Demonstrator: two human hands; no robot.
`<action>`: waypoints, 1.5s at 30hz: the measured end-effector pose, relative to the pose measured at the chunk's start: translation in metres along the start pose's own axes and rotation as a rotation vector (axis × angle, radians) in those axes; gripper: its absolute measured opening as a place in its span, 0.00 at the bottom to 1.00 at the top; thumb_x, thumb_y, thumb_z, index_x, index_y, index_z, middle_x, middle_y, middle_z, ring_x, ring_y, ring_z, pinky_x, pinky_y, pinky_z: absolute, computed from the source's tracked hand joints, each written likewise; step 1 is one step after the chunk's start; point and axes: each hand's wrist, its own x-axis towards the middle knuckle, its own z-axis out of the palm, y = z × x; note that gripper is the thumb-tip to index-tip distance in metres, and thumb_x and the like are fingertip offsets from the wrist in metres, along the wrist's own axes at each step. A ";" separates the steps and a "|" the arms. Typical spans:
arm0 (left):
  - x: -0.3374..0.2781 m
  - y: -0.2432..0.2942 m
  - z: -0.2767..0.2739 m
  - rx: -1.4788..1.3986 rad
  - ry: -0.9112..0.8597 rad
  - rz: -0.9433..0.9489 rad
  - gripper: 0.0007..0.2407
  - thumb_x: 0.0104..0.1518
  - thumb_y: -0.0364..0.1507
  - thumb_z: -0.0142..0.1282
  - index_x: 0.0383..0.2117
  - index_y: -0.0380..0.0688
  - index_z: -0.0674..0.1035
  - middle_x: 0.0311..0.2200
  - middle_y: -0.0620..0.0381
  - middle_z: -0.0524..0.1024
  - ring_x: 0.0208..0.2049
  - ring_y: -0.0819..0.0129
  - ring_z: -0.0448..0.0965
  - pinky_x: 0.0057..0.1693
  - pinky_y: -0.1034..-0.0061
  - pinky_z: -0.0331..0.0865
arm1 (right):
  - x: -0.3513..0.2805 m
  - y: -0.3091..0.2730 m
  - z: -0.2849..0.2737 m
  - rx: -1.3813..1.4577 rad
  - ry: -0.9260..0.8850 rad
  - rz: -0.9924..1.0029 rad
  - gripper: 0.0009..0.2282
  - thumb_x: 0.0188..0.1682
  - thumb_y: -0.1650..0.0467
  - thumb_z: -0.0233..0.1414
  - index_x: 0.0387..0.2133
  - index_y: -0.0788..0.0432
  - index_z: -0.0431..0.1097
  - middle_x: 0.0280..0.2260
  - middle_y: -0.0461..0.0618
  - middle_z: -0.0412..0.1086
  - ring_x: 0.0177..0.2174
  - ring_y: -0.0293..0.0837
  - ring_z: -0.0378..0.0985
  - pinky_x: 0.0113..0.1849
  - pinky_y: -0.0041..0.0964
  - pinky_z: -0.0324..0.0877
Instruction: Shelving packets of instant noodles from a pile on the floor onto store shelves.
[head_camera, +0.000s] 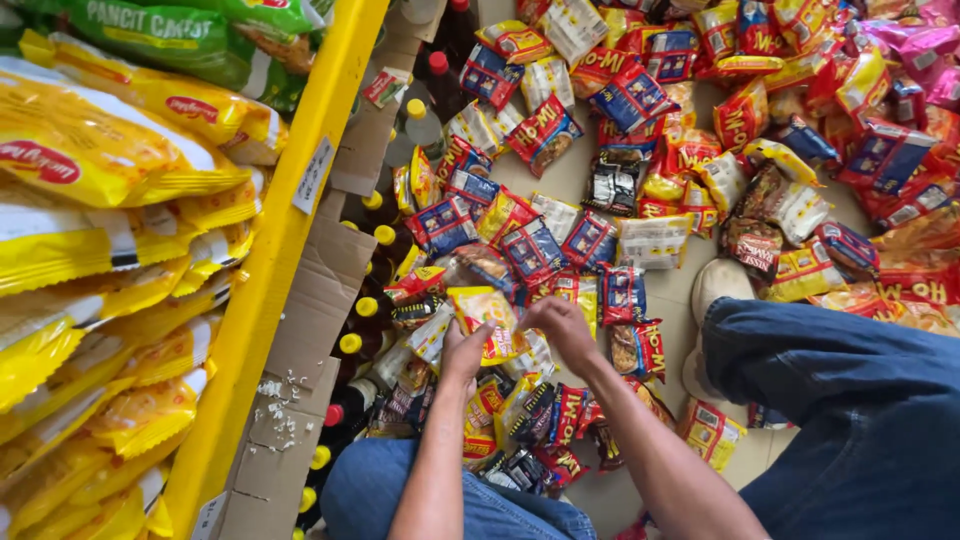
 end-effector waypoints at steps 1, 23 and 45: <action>0.004 -0.005 -0.003 -0.023 0.020 0.017 0.21 0.54 0.26 0.63 0.55 0.38 0.73 0.47 0.52 0.80 0.44 0.66 0.82 0.51 0.68 0.76 | 0.004 0.001 -0.007 -0.070 0.151 0.032 0.08 0.56 0.69 0.53 0.36 0.64 0.74 0.42 0.64 0.76 0.42 0.49 0.80 0.48 0.43 0.76; -0.035 0.062 0.034 -0.035 -0.109 0.120 0.17 0.57 0.35 0.64 0.48 0.35 0.82 0.38 0.56 0.83 0.35 0.77 0.80 0.44 0.79 0.74 | 0.004 -0.080 0.008 0.115 0.119 0.070 0.10 0.50 0.70 0.58 0.41 0.62 0.72 0.40 0.48 0.77 0.40 0.39 0.79 0.46 0.37 0.75; -0.197 0.311 0.047 0.204 -0.301 0.636 0.18 0.59 0.37 0.62 0.49 0.35 0.80 0.39 0.57 0.83 0.40 0.79 0.79 0.47 0.79 0.75 | -0.050 -0.332 0.115 -0.242 -0.315 -0.240 0.19 0.50 0.68 0.58 0.53 0.68 0.73 0.45 0.48 0.78 0.45 0.36 0.77 0.49 0.32 0.70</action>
